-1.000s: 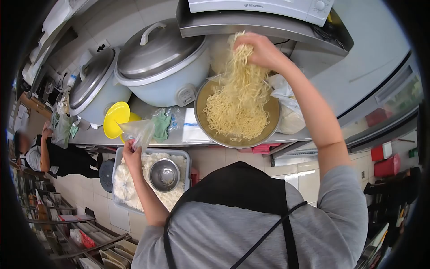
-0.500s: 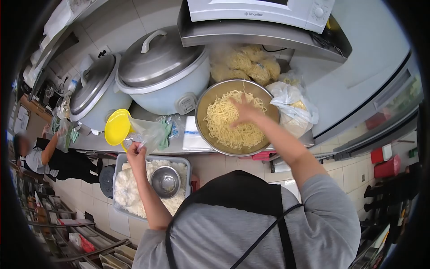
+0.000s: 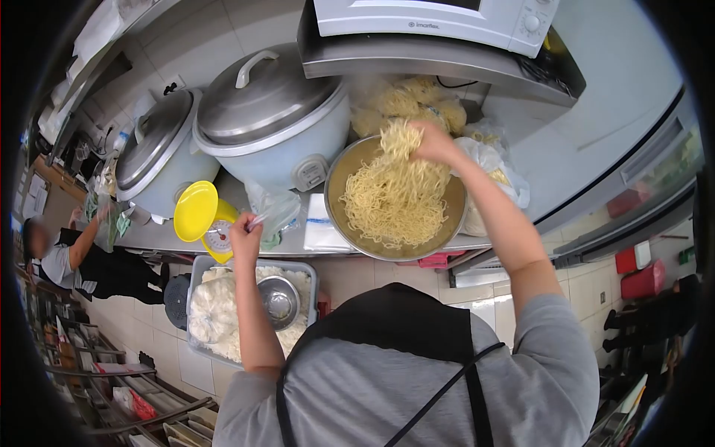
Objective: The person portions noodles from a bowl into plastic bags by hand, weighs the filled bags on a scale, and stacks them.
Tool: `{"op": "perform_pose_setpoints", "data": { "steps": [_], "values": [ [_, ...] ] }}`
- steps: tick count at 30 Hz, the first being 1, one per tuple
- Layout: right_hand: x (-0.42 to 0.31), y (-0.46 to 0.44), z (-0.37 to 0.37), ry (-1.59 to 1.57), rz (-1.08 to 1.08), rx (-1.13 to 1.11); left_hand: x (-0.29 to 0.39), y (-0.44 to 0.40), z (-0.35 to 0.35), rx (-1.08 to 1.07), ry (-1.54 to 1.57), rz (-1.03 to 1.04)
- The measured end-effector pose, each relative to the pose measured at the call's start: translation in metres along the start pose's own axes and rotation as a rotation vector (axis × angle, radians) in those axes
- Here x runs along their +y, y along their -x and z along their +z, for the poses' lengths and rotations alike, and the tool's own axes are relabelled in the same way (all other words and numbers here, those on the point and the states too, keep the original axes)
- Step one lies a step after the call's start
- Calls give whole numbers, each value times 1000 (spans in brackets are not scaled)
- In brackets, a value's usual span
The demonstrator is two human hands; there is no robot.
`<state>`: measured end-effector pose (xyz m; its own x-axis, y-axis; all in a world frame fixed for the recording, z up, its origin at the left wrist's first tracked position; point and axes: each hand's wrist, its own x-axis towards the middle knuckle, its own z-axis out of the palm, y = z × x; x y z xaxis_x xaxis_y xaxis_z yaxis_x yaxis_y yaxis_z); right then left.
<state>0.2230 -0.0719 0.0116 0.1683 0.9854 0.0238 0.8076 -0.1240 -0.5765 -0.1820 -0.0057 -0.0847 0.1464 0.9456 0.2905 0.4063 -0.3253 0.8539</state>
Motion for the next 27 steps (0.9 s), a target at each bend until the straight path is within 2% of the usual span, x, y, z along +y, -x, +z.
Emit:
{"op": "perform_pose_setpoints", "data": {
  "steps": [2,3,5,6,7,9,13,15,16,17,19,20,23,24,27],
  "values": [
    [-29,6,-39,17,-77,84,16,-9,13,-25,-57,33],
    [-35,-3,-48,80,-222,251,25,-14,21,-46,-82,79],
    [-57,11,-85,71,-358,338,48,-22,33,-69,-107,125],
    [-58,1,-99,189,-428,402,61,-26,39,-84,-128,143],
    [-65,0,-113,105,-349,380,71,-30,43,-99,-148,163],
    [-83,15,-129,43,-535,368,83,-39,49,-108,-141,159],
    [-71,4,-109,181,-495,324,94,-48,56,-108,-87,198],
    [-80,6,-121,164,-571,392,98,-56,56,-111,-80,202],
    [-92,12,-139,93,-502,277,99,-59,55,-113,-73,204],
    [-104,15,-156,90,-500,273,101,-62,56,-115,-75,200],
    [-122,18,-187,31,-686,373,103,-68,57,-150,-57,227],
    [-132,25,-197,9,-596,420,103,-70,59,-151,-58,225],
    [-140,32,-190,-82,-617,452,98,-73,66,-139,-54,246],
    [-122,8,-180,191,-690,525,95,-74,70,-151,-30,249],
    [-111,2,-162,170,-726,504,105,-77,73,-155,-1,265]
  ]
}}
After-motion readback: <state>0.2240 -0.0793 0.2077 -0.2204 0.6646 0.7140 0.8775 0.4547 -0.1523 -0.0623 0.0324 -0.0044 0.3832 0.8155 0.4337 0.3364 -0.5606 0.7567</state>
